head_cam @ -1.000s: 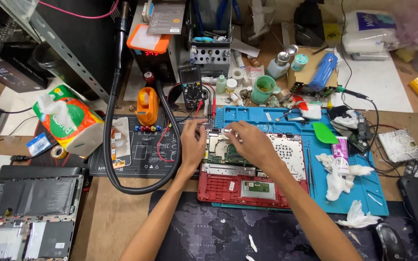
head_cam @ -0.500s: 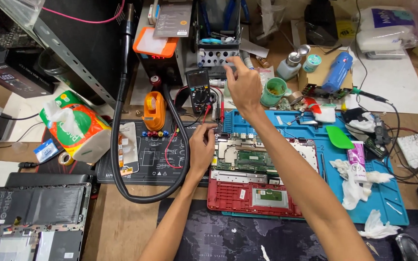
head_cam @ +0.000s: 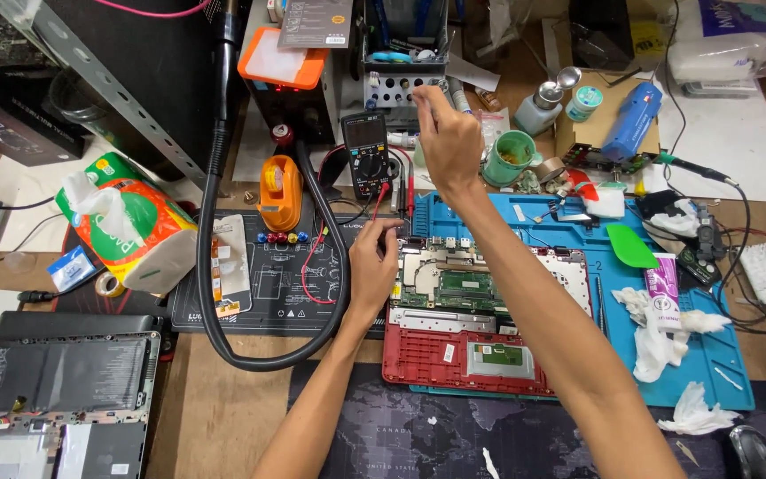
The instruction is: Detaching ribbon cables and connectors from a laptop motherboard using a precision tool.
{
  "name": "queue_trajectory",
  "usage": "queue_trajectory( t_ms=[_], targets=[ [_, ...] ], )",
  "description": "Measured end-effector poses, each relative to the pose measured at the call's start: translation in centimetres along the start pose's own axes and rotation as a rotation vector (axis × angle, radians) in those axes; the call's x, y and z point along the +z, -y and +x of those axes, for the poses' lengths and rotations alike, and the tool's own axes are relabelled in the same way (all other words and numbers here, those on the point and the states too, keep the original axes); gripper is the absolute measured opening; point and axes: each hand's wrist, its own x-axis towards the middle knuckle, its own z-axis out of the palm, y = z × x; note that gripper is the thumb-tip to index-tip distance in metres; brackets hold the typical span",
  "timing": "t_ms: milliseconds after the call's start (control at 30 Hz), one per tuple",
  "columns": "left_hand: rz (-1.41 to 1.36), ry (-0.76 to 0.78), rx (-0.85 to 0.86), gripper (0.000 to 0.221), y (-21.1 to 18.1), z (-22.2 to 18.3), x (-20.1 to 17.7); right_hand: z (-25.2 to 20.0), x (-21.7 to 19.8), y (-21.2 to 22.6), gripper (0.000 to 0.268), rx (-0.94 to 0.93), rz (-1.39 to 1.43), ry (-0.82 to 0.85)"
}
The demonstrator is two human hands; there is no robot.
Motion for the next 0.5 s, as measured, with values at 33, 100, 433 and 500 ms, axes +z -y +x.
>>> queue_trajectory(
  t_ms=[33, 100, 433, 500],
  targets=[
    [0.0, 0.0, -0.004, 0.023, 0.2, -0.1, 0.1, -0.2, -0.2, -0.1, 0.005, 0.001, 0.001, 0.004],
    [0.014, -0.003, 0.035, 0.022, 0.4, 0.0, 0.2, -0.3, -0.5, -0.3, 0.01, -0.089, 0.02, 0.015],
    [-0.01, -0.008, 0.056, 0.02, 1.3, -0.1, 0.5, -0.3, -5.4, 0.6, 0.015, -0.173, 0.049, -0.046],
    [-0.014, -0.008, 0.088, 0.02, 1.3, -0.2, 0.5, -0.5, -7.3, 1.4, 0.015, -0.117, 0.097, -0.058]
  ],
)
